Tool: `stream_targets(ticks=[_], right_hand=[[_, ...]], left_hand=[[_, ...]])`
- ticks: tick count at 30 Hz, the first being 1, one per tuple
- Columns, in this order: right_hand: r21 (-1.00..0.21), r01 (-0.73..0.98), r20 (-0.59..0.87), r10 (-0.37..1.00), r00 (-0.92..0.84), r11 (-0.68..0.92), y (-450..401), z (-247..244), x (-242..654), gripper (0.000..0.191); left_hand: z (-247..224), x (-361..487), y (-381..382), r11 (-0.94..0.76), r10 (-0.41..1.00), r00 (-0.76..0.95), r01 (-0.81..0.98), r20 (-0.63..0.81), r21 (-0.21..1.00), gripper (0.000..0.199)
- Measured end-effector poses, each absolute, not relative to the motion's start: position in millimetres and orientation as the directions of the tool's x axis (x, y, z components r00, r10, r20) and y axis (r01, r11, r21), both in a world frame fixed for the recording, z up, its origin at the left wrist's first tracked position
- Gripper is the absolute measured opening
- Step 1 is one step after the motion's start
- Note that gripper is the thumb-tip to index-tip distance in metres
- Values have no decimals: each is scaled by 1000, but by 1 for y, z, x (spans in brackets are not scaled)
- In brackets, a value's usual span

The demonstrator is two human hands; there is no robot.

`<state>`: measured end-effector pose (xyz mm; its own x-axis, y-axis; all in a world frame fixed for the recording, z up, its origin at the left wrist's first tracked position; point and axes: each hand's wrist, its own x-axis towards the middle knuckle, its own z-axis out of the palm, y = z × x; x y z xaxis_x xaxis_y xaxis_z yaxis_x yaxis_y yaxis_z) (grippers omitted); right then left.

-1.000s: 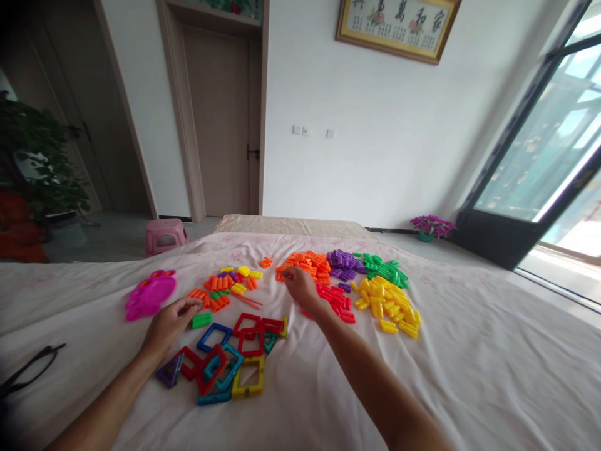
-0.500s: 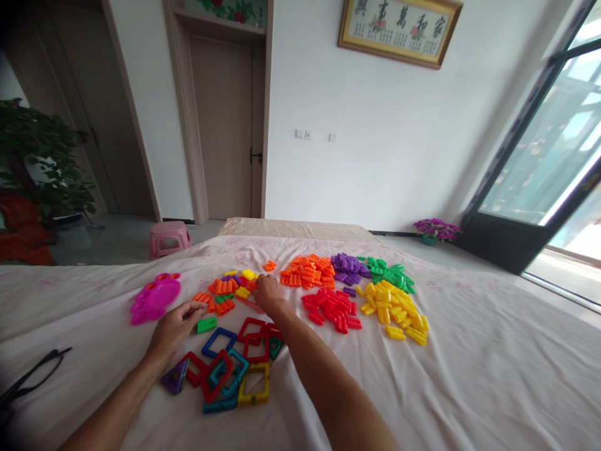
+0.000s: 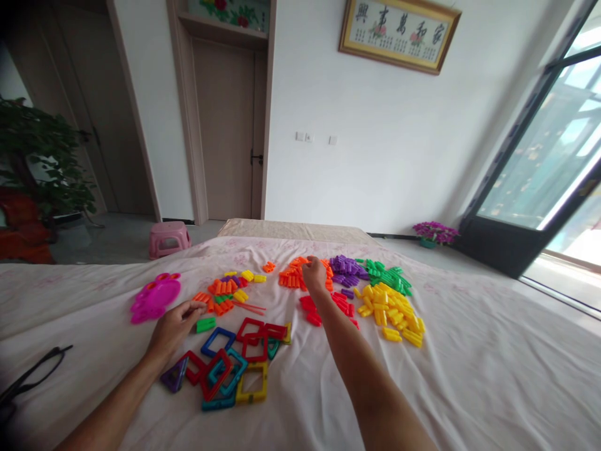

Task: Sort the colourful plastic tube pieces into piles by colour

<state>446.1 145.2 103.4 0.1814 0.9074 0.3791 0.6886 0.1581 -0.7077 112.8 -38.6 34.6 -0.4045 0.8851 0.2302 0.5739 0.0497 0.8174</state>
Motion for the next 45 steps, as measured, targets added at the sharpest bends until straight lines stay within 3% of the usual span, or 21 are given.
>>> stream_targets(ticks=[8,14,29,35,45], right_hand=[[-715,546,313,898,-308,437,55,54,435,30],[-524,548,449,758,-473,652,15,44,432,27],[-501,605,389,785,-482,620,11,57,432,28],[-529,576,407,782,-472,623,14,57,431,28],[-577,550,400,796,-454,604,17,56,432,26]], left_hand=[[29,107,-37,87,846,-467,597,258,797,33],[30,108,-39,112,841,-472,632,266,767,31],[41,119,-41,124,825,-471,692,314,711,30],[44,115,-33,115,811,-453,743,370,660,38],[34,148,13,71,911,-277,833,304,548,59]])
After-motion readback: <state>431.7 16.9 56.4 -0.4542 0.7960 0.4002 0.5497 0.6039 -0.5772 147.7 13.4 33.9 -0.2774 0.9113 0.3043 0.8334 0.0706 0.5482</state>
